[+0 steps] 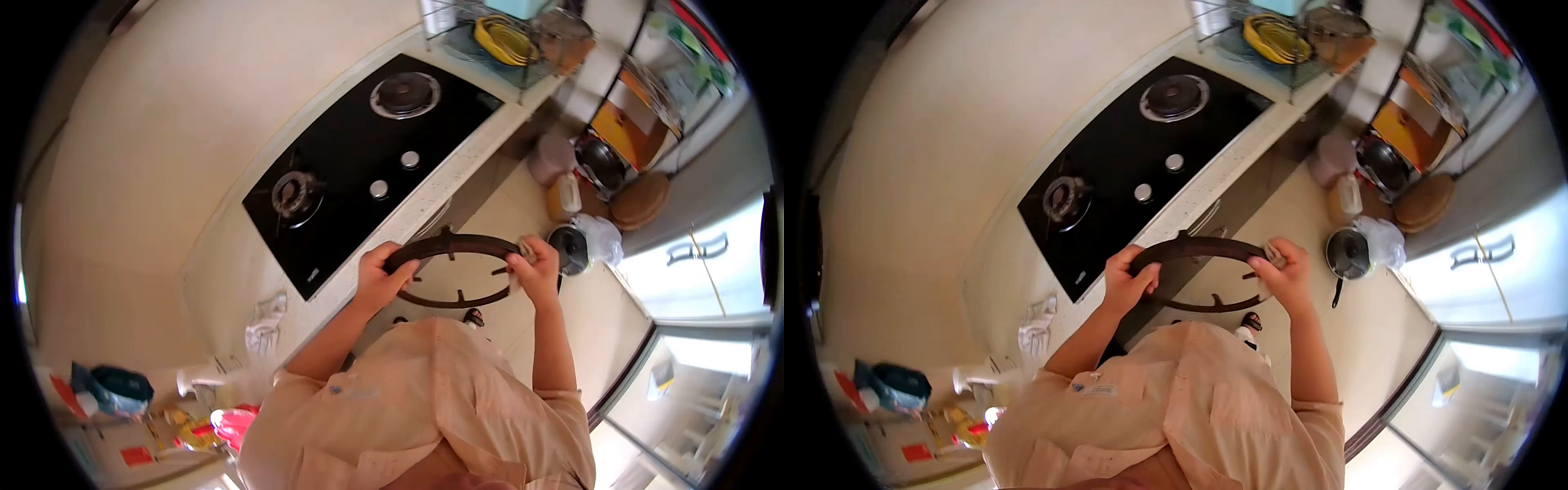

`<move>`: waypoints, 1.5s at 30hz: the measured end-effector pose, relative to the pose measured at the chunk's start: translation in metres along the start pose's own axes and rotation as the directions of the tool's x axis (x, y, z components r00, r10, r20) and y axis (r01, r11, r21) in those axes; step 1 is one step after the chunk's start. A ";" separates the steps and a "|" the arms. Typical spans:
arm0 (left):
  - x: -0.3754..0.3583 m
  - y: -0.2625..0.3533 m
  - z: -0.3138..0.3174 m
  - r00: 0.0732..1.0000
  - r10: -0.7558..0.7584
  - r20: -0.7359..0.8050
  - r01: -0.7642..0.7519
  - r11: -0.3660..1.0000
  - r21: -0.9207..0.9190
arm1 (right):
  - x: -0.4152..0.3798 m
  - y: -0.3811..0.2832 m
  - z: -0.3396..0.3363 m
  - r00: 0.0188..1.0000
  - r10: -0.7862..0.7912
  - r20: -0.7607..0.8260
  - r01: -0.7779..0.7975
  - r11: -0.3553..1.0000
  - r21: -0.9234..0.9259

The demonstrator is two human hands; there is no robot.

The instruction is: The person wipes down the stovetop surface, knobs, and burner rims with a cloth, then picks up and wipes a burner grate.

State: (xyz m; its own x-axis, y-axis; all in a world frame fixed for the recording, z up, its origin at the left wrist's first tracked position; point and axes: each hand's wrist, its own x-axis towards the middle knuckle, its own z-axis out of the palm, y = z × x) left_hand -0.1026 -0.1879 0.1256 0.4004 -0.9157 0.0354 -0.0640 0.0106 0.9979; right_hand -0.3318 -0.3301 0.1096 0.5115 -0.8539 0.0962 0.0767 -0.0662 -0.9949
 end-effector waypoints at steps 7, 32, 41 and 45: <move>0.010 0.006 -0.012 0.983 0.095 0.157 -0.125 0.972 0.199 | -0.005 -0.030 0.000 0.979 0.033 0.203 -0.040 0.999 0.029; -0.114 -0.017 -0.084 0.574 -0.763 0.298 0.578 0.119 -0.807 | 0.001 -0.087 0.125 0.484 -0.492 0.723 0.777 0.622 -0.097; -0.242 0.008 -0.143 0.512 -0.790 -0.339 -0.078 0.350 -0.933 | -0.016 -0.031 0.260 -0.041 -0.802 0.595 0.797 0.333 0.504; -0.290 -0.018 -0.186 0.459 -0.751 -0.475 -0.197 0.435 -0.878 | -0.043 0.009 0.320 -0.067 -0.786 0.615 0.724 0.385 0.572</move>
State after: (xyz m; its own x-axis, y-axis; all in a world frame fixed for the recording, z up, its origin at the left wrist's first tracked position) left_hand -0.0476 0.1522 0.1079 0.6659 -0.2370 -0.7074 0.6962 0.5381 0.4751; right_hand -0.0798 -0.1286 0.1069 0.4313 0.4266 0.7949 0.8894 -0.3487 -0.2955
